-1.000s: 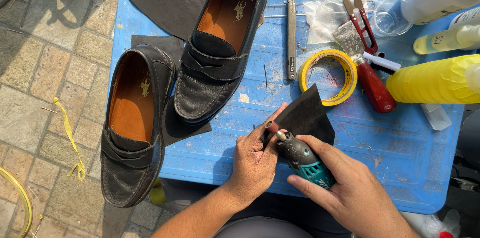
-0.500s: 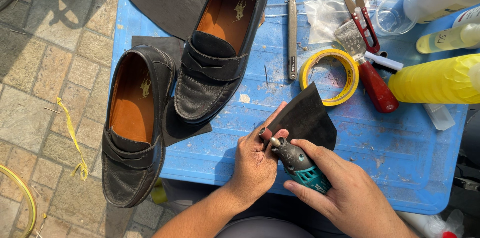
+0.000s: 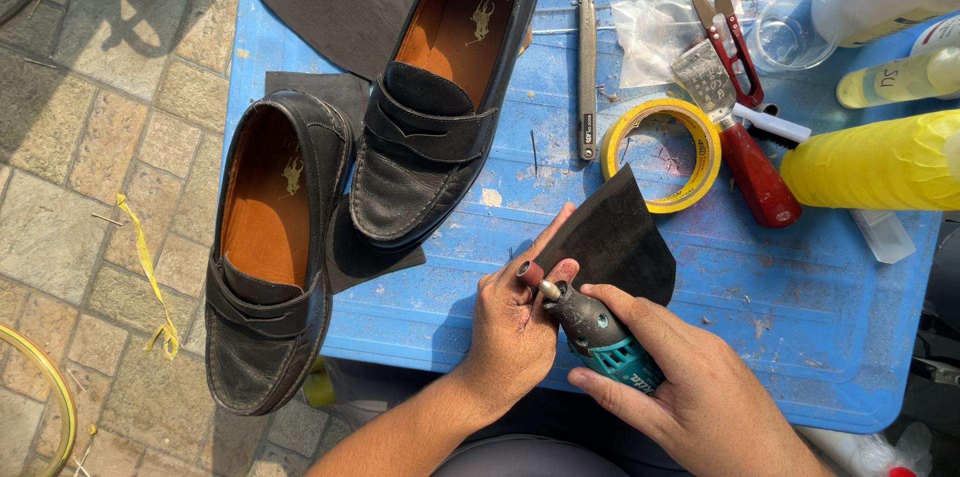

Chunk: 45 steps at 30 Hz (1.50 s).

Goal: The person removes a worn sole from a black loafer, then uses a rotary tool to grind and shape a replacement black rubber sole piece. The person repeatedly flips and repositions the sole while grinding its edges and surface.

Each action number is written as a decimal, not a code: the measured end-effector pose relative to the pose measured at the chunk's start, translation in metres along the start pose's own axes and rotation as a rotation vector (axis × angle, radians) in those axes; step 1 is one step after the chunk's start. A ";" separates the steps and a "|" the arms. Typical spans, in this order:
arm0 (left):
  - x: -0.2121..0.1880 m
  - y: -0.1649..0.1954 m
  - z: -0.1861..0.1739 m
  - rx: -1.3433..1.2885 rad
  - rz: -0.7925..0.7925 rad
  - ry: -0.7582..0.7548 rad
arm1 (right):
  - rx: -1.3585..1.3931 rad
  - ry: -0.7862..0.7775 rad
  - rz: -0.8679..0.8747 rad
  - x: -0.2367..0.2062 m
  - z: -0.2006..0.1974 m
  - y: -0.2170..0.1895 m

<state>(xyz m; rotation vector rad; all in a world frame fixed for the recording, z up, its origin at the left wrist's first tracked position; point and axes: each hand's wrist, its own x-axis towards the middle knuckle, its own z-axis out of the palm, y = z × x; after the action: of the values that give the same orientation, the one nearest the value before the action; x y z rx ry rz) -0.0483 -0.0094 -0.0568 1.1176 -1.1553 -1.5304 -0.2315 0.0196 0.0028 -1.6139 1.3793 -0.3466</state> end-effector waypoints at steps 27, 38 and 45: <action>-0.003 -0.004 -0.005 -0.134 0.040 -0.044 | 0.000 0.063 0.108 0.009 -0.012 -0.006; -0.003 -0.002 -0.005 -0.164 -0.013 -0.047 | -0.001 0.121 0.042 0.008 -0.011 -0.004; -0.004 -0.001 -0.006 -0.079 0.034 -0.036 | 0.005 0.279 0.105 0.008 -0.022 -0.001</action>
<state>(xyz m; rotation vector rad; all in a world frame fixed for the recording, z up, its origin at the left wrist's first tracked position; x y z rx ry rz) -0.0418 -0.0060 -0.0577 1.0167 -1.1219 -1.5619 -0.2444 0.0022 0.0117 -1.5233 1.6645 -0.5275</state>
